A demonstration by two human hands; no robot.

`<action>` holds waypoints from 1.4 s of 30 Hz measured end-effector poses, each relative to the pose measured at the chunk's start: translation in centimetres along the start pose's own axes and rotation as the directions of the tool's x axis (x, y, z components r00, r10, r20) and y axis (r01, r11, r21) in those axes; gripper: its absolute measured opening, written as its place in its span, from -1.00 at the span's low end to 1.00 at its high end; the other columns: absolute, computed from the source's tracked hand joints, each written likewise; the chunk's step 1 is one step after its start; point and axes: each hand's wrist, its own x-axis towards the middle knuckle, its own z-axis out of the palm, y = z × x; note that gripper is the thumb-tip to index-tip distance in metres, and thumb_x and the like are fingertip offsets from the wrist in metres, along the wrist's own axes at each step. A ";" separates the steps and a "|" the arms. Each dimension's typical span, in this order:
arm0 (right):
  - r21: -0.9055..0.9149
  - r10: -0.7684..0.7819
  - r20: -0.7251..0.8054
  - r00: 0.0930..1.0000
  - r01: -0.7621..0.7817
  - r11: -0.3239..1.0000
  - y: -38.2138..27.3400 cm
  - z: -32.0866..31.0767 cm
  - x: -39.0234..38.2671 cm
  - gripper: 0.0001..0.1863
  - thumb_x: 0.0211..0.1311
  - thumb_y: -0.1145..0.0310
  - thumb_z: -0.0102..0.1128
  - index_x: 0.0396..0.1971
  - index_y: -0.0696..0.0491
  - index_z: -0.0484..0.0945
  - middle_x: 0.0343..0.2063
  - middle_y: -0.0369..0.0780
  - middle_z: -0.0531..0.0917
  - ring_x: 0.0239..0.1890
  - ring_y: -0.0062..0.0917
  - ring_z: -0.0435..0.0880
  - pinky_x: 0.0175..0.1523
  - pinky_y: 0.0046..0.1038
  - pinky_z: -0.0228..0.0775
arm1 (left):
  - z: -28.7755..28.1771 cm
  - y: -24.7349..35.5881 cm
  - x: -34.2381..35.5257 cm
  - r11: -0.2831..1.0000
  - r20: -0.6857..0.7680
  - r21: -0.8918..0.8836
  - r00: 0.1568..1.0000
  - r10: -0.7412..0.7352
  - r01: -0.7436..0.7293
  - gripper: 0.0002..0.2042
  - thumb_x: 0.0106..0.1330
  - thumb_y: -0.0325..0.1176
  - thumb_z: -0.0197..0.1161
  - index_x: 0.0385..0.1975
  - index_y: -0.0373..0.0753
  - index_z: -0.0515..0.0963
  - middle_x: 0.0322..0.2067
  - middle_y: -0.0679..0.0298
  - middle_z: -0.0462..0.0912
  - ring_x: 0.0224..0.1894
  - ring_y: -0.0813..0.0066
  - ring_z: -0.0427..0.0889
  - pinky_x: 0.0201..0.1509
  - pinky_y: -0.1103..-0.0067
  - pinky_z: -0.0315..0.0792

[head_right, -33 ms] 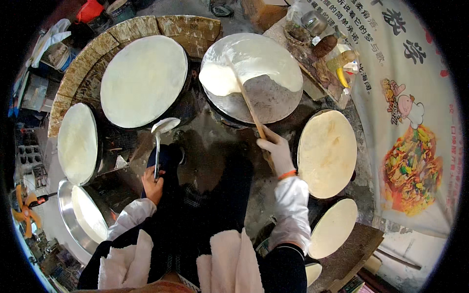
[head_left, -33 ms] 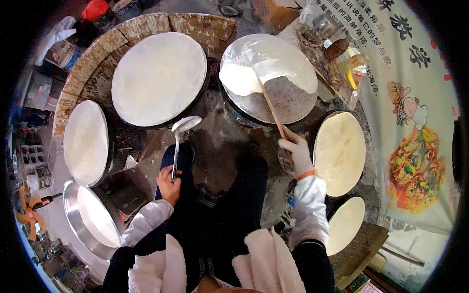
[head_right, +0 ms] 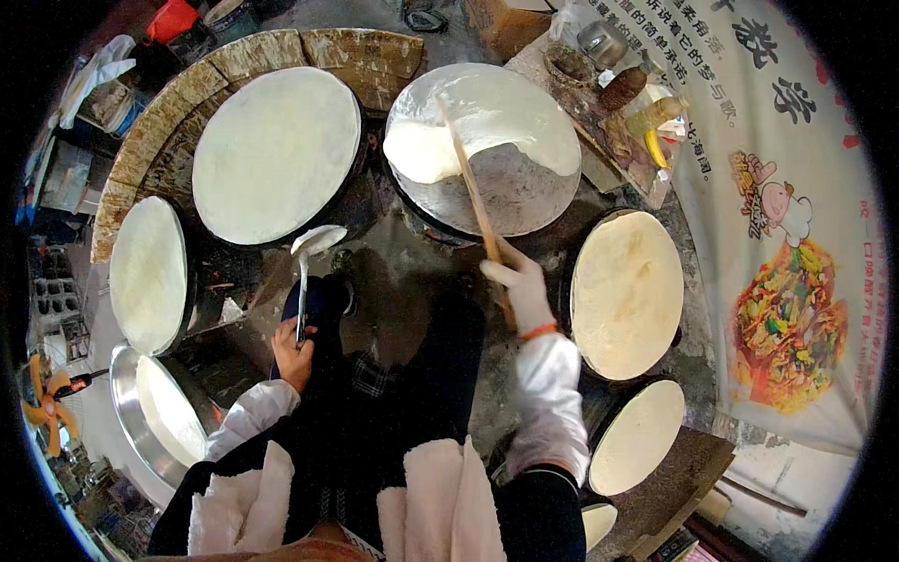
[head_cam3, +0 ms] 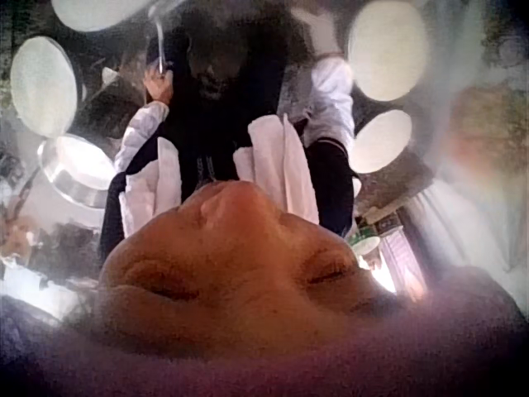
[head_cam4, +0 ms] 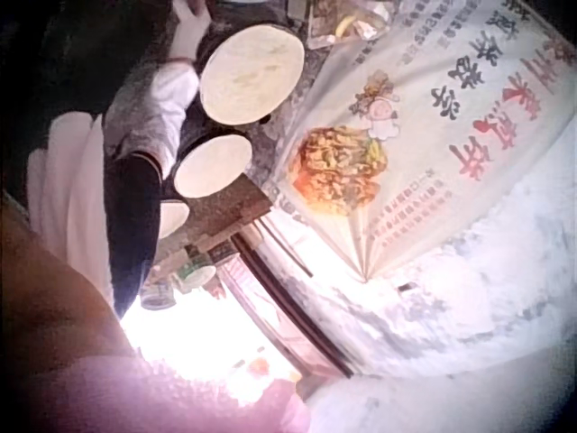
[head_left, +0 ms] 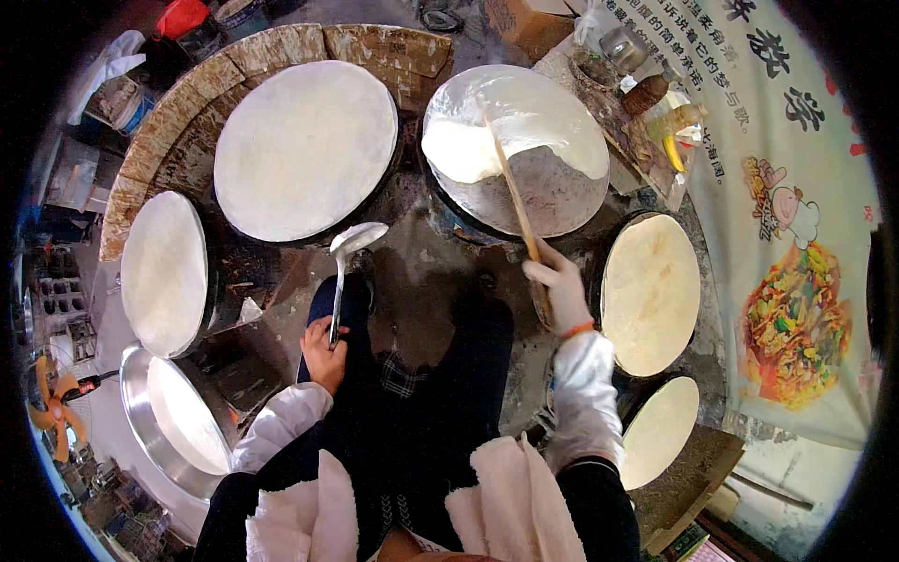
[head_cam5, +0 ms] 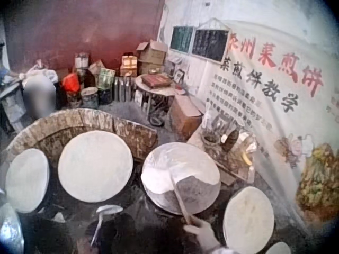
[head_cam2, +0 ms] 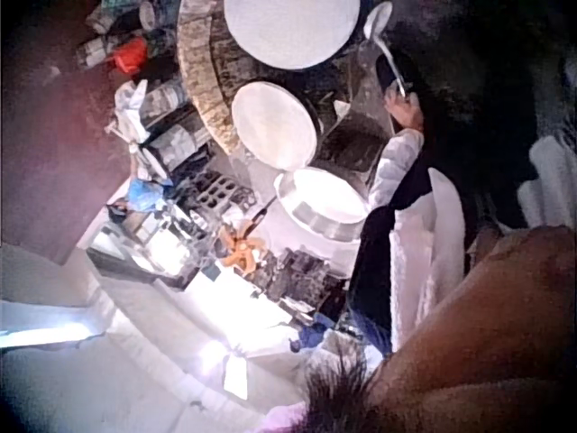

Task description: The person pours batter onto multiple hot griddles, spreads it into thin crepes using a wooden spreader, and flips them with a ladle. The person removes cooked crepes and stacks them on a nearby plate while continuing to cook new ones.

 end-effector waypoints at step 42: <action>0.199 0.146 -0.187 0.972 -0.108 0.974 5.1 22.1 -2.6 -0.52 0.49 -0.03 -0.03 0.19 -0.02 0.44 -0.52 -0.31 0.55 -0.72 -0.61 0.41 -0.66 -0.50 0.26 | -1.0 -3.6 0.5 0.985 -0.008 -0.145 0.995 0.097 -0.098 -0.80 0.09 -0.40 0.17 -0.30 -0.18 0.67 0.06 0.19 0.60 0.20 0.11 0.46 0.28 0.25 0.21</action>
